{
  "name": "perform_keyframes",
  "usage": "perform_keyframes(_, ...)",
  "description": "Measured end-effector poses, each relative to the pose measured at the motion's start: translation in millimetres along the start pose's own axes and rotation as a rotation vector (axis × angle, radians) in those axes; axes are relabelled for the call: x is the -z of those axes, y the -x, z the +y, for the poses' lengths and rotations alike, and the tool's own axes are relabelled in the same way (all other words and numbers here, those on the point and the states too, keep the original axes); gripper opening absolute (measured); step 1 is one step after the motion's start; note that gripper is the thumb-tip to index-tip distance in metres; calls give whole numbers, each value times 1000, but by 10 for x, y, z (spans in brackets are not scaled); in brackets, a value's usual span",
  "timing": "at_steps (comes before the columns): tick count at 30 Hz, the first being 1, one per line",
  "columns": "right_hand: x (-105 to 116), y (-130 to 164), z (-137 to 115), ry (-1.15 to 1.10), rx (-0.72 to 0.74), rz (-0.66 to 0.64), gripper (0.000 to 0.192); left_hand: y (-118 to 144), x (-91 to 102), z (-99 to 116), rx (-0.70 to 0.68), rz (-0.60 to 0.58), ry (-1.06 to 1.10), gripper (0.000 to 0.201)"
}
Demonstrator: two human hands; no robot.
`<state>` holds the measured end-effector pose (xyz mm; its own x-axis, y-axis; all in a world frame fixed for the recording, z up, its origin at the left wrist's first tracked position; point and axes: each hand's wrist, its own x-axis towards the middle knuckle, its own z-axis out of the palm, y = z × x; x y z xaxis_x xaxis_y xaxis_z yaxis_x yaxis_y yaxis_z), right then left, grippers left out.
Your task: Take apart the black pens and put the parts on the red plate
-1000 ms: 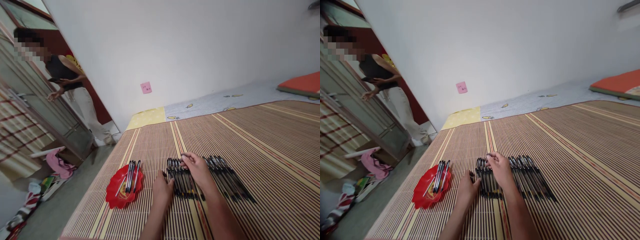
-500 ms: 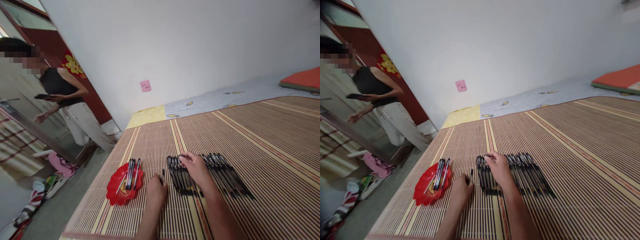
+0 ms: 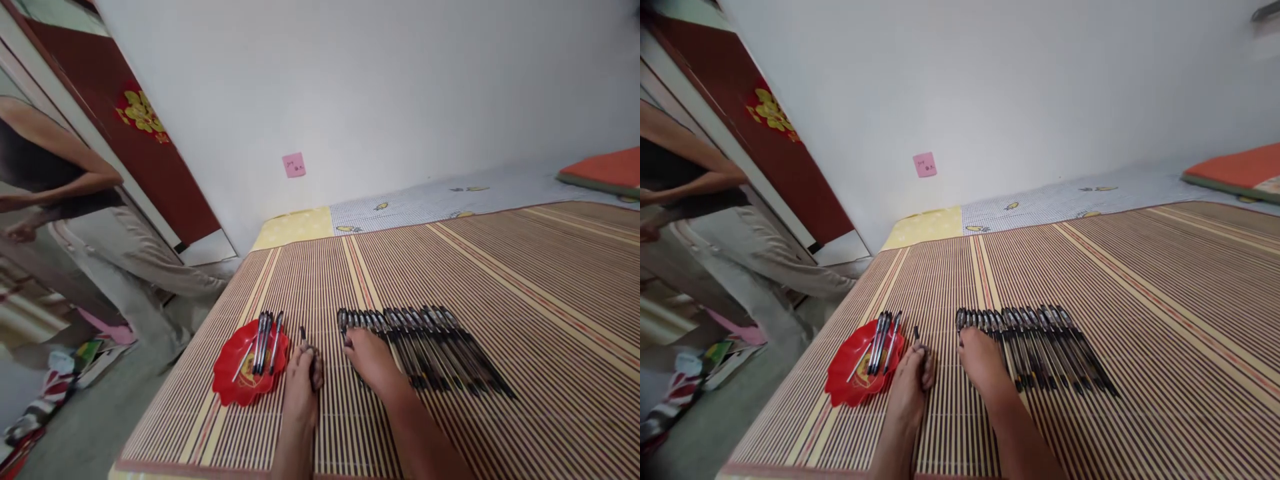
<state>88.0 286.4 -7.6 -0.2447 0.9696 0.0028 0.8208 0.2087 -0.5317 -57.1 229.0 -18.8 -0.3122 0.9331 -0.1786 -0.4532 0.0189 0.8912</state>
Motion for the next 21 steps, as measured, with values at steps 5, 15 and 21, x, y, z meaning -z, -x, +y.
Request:
perform_keyframes(5,0,35,-56,90,-8,12,8,11,6,11,56,-51,-52,46)
perform_keyframes(15,-24,54,-120,89,-31,51,12,-32,39,-29,69,-54,-30,47)
perform_keyframes(21,-44,56,-124,111,-55,29,13,-29,23,-25,73,-43,-32,48)
